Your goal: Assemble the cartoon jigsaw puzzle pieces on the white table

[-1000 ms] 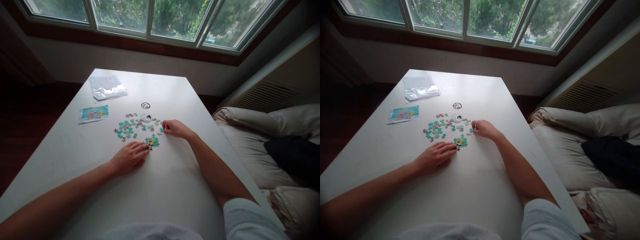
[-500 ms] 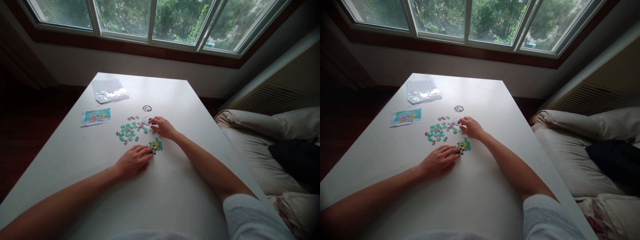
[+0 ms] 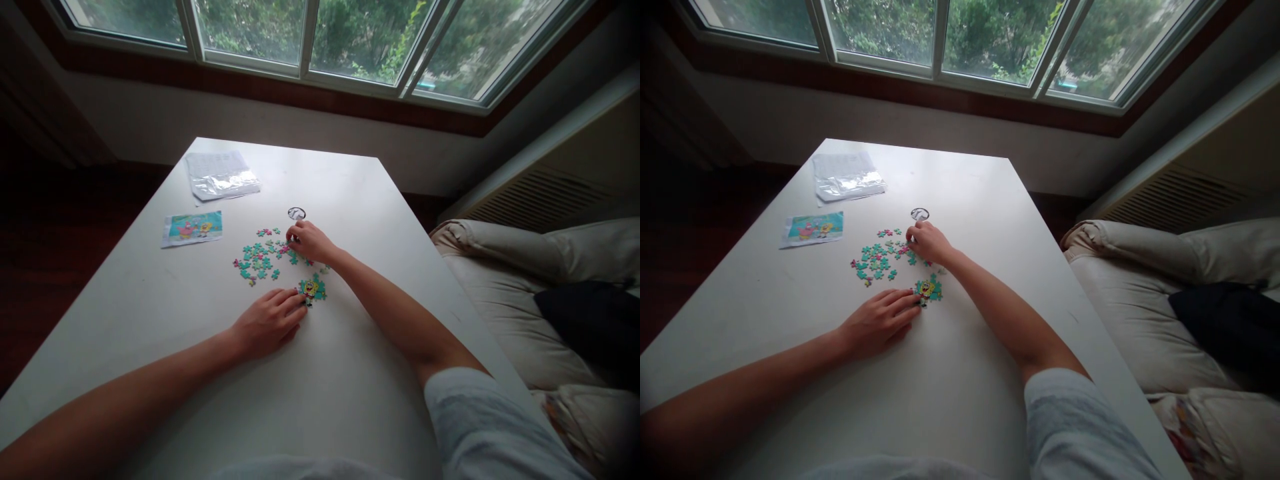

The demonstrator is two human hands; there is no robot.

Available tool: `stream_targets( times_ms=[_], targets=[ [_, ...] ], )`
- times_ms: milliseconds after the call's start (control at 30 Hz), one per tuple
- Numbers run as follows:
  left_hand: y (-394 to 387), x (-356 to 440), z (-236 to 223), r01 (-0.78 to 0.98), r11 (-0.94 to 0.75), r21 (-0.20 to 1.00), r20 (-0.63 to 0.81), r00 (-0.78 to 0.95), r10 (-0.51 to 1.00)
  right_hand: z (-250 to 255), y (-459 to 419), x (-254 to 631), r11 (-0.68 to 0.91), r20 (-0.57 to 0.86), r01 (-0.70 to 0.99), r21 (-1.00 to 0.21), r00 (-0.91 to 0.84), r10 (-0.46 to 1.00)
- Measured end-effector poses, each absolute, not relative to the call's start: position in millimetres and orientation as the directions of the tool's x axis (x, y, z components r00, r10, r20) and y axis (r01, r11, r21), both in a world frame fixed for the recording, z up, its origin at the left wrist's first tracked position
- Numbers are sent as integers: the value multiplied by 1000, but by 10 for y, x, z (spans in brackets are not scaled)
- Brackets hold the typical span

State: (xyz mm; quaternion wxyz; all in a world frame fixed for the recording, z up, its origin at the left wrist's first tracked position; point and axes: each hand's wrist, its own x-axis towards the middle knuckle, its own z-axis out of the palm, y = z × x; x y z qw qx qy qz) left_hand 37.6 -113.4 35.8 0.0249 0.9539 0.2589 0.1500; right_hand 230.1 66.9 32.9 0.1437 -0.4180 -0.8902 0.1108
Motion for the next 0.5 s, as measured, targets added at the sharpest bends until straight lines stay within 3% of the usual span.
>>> stream_targets(
  times_ms=[167,333,500],
  targets=[
    [-1142,379,358,495,-862,107,273,819,504,304,669,2315,607,212,680,-412,-576,789],
    [-1147,377,351,501,-859,106,269,817,510,307,519,2395,538,258,583,-609,-496,829],
    [-1141,387,364,501,-857,118,270,815,513,378,323,2496,492,258,484,-724,-471,844]
  ],
)
